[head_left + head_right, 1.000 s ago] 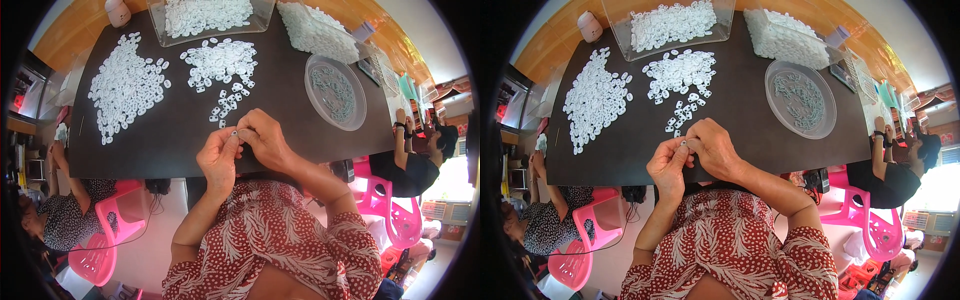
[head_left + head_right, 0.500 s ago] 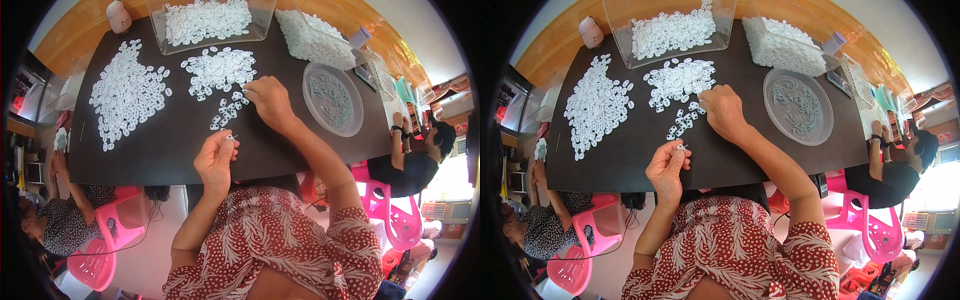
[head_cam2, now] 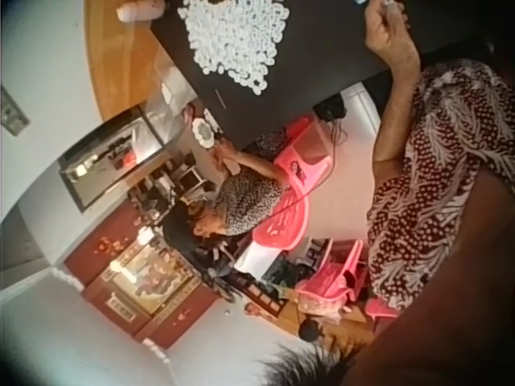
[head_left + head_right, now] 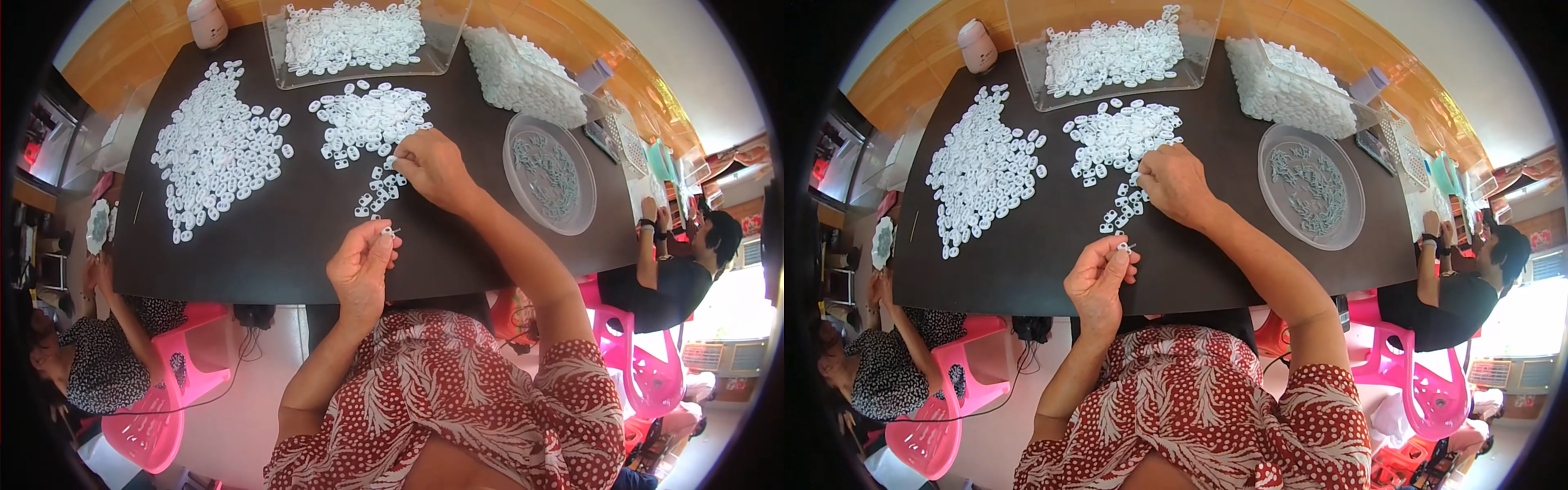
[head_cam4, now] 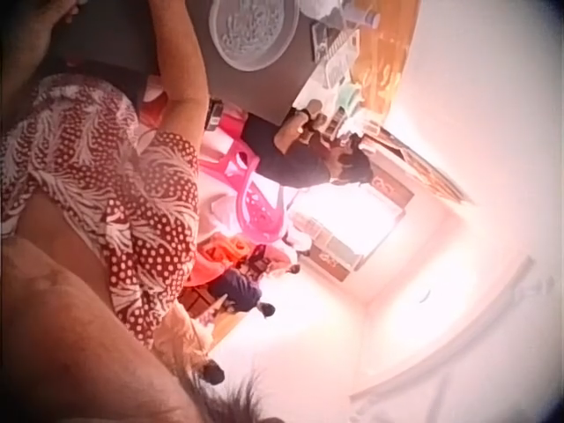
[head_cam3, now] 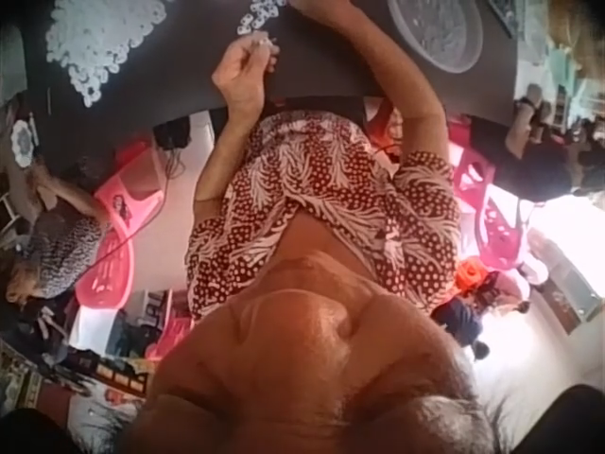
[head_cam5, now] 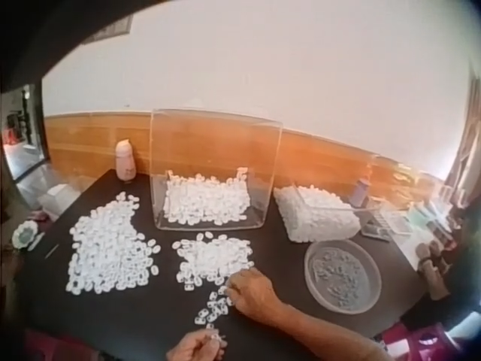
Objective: Manual assembly and sorting of small white plastic components into larger units.
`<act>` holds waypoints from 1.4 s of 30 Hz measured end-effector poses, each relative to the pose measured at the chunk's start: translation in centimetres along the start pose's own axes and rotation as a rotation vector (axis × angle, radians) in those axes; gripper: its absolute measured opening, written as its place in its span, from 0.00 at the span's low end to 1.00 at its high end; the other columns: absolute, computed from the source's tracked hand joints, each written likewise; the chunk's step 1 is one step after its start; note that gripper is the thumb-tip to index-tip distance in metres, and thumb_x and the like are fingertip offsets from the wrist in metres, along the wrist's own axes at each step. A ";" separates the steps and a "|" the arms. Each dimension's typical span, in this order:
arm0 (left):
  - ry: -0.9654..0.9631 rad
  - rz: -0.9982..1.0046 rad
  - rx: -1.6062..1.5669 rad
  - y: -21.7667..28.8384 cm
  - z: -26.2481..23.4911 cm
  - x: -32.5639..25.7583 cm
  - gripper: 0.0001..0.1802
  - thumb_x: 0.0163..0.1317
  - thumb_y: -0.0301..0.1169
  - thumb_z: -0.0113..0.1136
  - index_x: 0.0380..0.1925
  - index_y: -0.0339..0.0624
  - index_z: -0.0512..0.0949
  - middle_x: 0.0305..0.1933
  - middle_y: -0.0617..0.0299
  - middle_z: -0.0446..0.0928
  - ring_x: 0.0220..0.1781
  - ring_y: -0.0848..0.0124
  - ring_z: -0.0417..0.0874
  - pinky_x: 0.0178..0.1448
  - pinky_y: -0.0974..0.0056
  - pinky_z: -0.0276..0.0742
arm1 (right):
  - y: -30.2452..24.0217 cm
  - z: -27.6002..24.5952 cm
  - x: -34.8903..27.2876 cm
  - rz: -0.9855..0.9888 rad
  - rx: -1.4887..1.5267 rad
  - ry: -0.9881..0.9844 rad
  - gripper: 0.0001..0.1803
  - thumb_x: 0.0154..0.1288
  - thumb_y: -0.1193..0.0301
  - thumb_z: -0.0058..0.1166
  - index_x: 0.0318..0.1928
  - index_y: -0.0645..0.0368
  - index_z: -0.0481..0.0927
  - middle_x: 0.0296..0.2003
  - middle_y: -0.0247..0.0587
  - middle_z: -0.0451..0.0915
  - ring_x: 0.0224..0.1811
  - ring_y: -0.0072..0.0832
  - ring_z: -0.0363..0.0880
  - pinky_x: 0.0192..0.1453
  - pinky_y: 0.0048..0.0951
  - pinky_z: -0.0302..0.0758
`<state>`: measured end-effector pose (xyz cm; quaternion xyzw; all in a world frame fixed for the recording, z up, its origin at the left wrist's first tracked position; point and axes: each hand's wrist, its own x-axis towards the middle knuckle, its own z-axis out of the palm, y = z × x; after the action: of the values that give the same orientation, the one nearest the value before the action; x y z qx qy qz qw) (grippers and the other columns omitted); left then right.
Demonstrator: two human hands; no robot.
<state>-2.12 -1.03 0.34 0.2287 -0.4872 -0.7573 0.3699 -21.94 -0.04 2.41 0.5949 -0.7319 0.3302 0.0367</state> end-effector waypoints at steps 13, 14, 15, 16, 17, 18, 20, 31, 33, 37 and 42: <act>0.050 0.029 -0.065 0.6 0.2 0.2 0.09 0.62 0.23 0.56 0.41 0.29 0.76 0.30 0.55 0.79 0.24 0.76 0.75 0.30 0.73 0.73 | -2.6 -3.4 -1.3 0.495 0.742 -0.135 0.07 0.53 0.75 0.61 0.30 0.66 0.79 0.23 0.29 0.76 0.26 0.13 0.71 0.31 0.18 0.69; 0.051 0.027 -0.060 0.8 0.3 0.2 0.09 0.62 0.23 0.56 0.41 0.29 0.76 0.30 0.55 0.79 0.24 0.76 0.75 0.30 0.73 0.73 | -3.0 -3.5 -1.7 0.497 0.747 -0.136 0.07 0.53 0.75 0.61 0.30 0.66 0.79 0.23 0.29 0.76 0.26 0.13 0.71 0.31 0.18 0.69; 0.071 0.024 -0.064 0.9 0.3 0.3 0.09 0.62 0.23 0.56 0.41 0.29 0.76 0.30 0.54 0.79 0.24 0.75 0.75 0.30 0.73 0.73 | -3.4 -3.7 -2.2 0.505 0.784 -0.149 0.06 0.54 0.75 0.60 0.31 0.66 0.79 0.24 0.29 0.76 0.26 0.12 0.71 0.31 0.17 0.69; 0.091 0.020 -0.068 1.1 0.4 0.3 0.09 0.62 0.23 0.56 0.41 0.28 0.76 0.29 0.53 0.79 0.24 0.75 0.76 0.30 0.72 0.73 | -3.7 -3.7 -2.6 0.513 0.821 -0.162 0.07 0.54 0.75 0.60 0.32 0.65 0.79 0.24 0.28 0.76 0.26 0.12 0.71 0.32 0.16 0.69; 0.088 0.017 -0.065 1.2 0.4 0.4 0.09 0.62 0.23 0.56 0.41 0.28 0.76 0.29 0.53 0.79 0.24 0.75 0.76 0.30 0.72 0.73 | -4.0 -3.7 -3.1 0.526 0.838 -0.176 0.07 0.55 0.77 0.59 0.35 0.65 0.79 0.25 0.27 0.76 0.27 0.11 0.71 0.32 0.15 0.68; 0.076 0.018 -0.084 1.2 0.4 0.5 0.10 0.62 0.23 0.56 0.42 0.29 0.75 0.30 0.54 0.79 0.25 0.75 0.76 0.30 0.72 0.74 | -4.2 -3.6 -3.6 0.530 0.840 -0.172 0.07 0.55 0.77 0.59 0.35 0.65 0.79 0.25 0.27 0.76 0.27 0.11 0.71 0.32 0.15 0.68; 0.065 0.016 -0.098 1.4 0.4 0.6 0.10 0.62 0.23 0.56 0.43 0.29 0.75 0.31 0.54 0.79 0.26 0.75 0.76 0.31 0.73 0.74 | -4.5 -3.1 -4.4 0.501 1.013 -0.150 0.07 0.56 0.78 0.57 0.37 0.64 0.80 0.25 0.27 0.76 0.27 0.10 0.71 0.31 0.15 0.67; 0.044 0.030 -0.143 1.1 1.3 0.4 0.10 0.62 0.22 0.55 0.42 0.27 0.75 0.31 0.52 0.80 0.25 0.73 0.77 0.31 0.72 0.74 | -5.4 -2.8 -6.6 0.600 1.036 -0.195 0.08 0.63 0.71 0.53 0.36 0.64 0.79 0.25 0.31 0.77 0.26 0.13 0.71 0.29 0.17 0.68; 0.036 0.026 -0.150 0.9 1.5 0.4 0.10 0.62 0.22 0.55 0.42 0.27 0.74 0.31 0.52 0.80 0.26 0.73 0.77 0.31 0.72 0.74 | -5.7 -2.3 -6.9 0.620 1.013 -0.142 0.08 0.64 0.71 0.53 0.34 0.64 0.79 0.25 0.31 0.77 0.27 0.14 0.71 0.30 0.17 0.69; 0.063 0.046 -0.205 0.5 1.6 0.4 0.10 0.63 0.22 0.54 0.42 0.28 0.73 0.31 0.53 0.79 0.27 0.73 0.77 0.31 0.71 0.75 | -6.7 -2.0 -7.0 0.606 0.995 -0.099 0.08 0.65 0.72 0.51 0.33 0.65 0.78 0.26 0.32 0.77 0.28 0.15 0.72 0.32 0.19 0.71; 0.089 -0.028 -0.345 0.9 1.1 0.8 0.08 0.64 0.23 0.53 0.42 0.30 0.72 0.31 0.54 0.79 0.27 0.73 0.78 0.30 0.70 0.76 | -7.3 -2.5 -6.8 0.536 1.201 -0.112 0.03 0.63 0.79 0.51 0.36 0.67 0.76 0.29 0.36 0.78 0.31 0.17 0.76 0.35 0.19 0.73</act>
<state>-3.14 -1.23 1.63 0.2019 -0.3298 -0.8239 0.4143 -14.28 6.52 4.55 0.3257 -0.5441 0.6472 -0.4231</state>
